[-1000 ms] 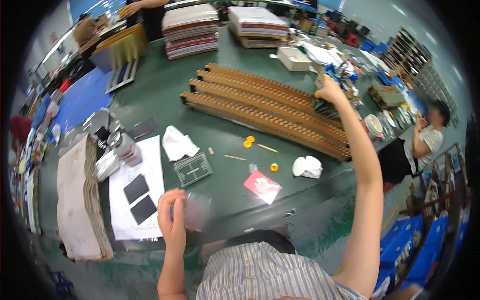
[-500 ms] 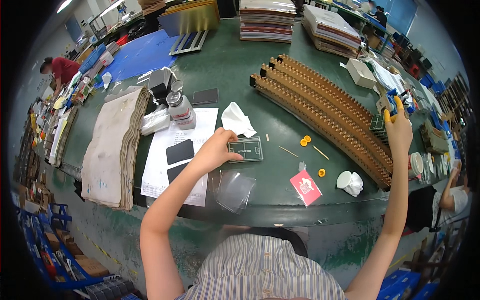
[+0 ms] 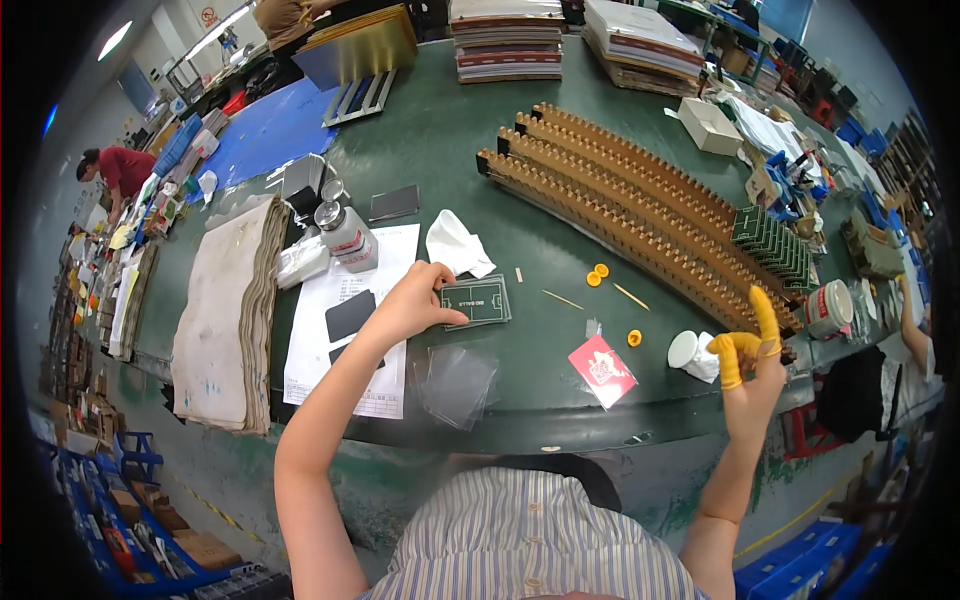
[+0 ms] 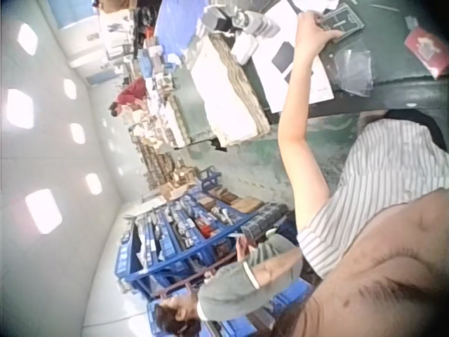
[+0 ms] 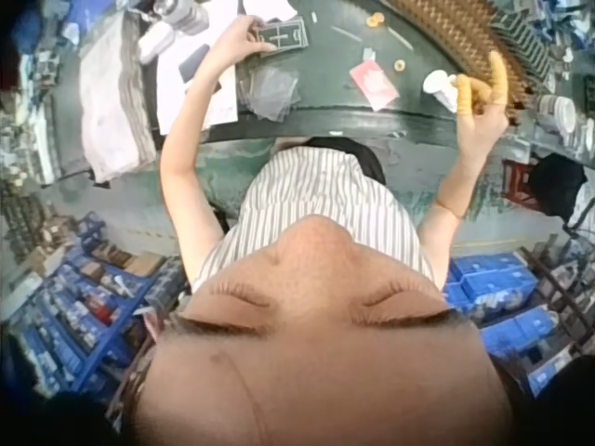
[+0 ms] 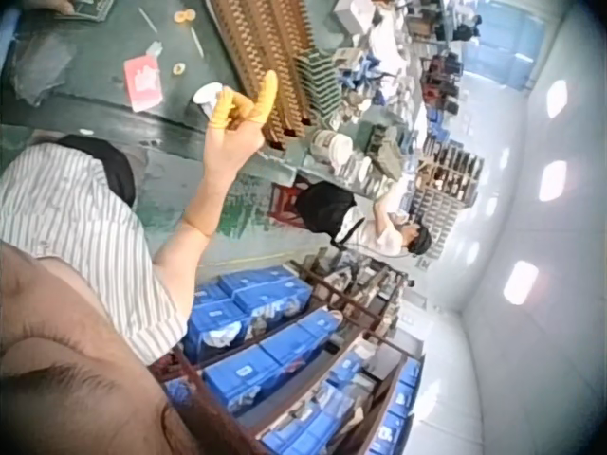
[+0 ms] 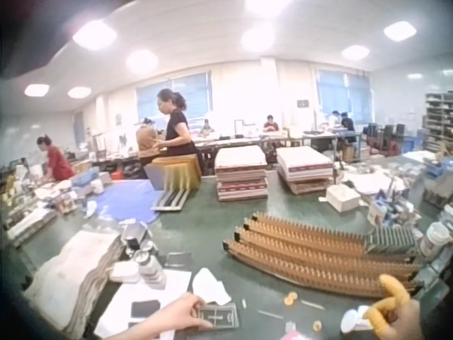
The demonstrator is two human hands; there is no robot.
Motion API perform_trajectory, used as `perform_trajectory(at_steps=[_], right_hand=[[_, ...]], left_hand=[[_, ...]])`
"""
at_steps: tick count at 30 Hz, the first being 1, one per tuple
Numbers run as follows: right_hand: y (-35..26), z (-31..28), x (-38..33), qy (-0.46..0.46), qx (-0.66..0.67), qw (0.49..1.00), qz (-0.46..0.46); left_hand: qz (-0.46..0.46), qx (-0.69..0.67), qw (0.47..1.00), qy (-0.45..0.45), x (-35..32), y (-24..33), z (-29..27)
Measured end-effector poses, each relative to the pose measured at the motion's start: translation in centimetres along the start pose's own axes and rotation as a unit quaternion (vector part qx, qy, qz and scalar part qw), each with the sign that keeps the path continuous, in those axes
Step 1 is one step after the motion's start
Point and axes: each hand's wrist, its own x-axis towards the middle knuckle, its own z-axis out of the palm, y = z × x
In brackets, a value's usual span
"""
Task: The person wipes small rectangular cards with a white cloth, handling them one at a time. They flip the cards over to clean both sides and place the cleaned cards into a small plastic bag on the table.
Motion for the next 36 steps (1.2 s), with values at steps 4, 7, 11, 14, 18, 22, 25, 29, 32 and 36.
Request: perform_trajectory(at_steps=[4, 7, 11, 14, 18, 22, 25, 29, 32, 36], right_hand=[[0.8, 1.7, -2.1, -0.014, 0.037, 0.999, 0.002], [0.8, 3.1, -3.1, -0.008, 0.072, 0.997, 0.025], [1.3, 4.0, -3.6, -0.031, 0.115, 0.991, 0.063], [1.5, 4.0, -3.8, -0.055, 0.117, 0.989, 0.078], [1.7, 3.8, -4.1, -0.059, 0.128, 0.984, 0.107], [2.1, 3.8, -4.4, -0.048, 0.138, 0.983, 0.111], [2.4, 3.9, -4.8, -0.045, 0.160, 0.979, 0.120], [2.9, 4.4, -5.2, -0.040, 0.191, 0.973, 0.123], [2.8, 4.7, -5.4, -0.051, 0.199, 0.970, 0.126], [2.5, 5.2, -5.5, -0.053, 0.228, 0.964, 0.128]], left_hand=[[0.011, 0.000, 1.000, 0.020, 0.3, -0.1, 0.2], [-0.004, -0.040, 0.998, 0.043, 0.0, 0.2, 0.4], [-0.037, -0.156, 0.985, 0.061, -0.3, -0.7, 0.5], [-0.058, -0.231, 0.969, 0.070, -0.6, -0.6, 0.1], [-0.106, -0.236, 0.963, 0.079, -0.8, -0.8, 0.1], [-0.002, -0.123, 0.974, 0.189, -1.2, -0.2, 1.0], [0.017, -0.172, 0.960, 0.221, -1.0, -1.2, 1.5], [-0.064, -0.300, 0.935, 0.176, -1.2, -1.7, 1.3], [-0.065, -0.291, 0.934, 0.198, -1.4, -2.4, 1.5], [-0.003, -0.205, 0.934, 0.293, -1.5, -2.7, 2.1]])
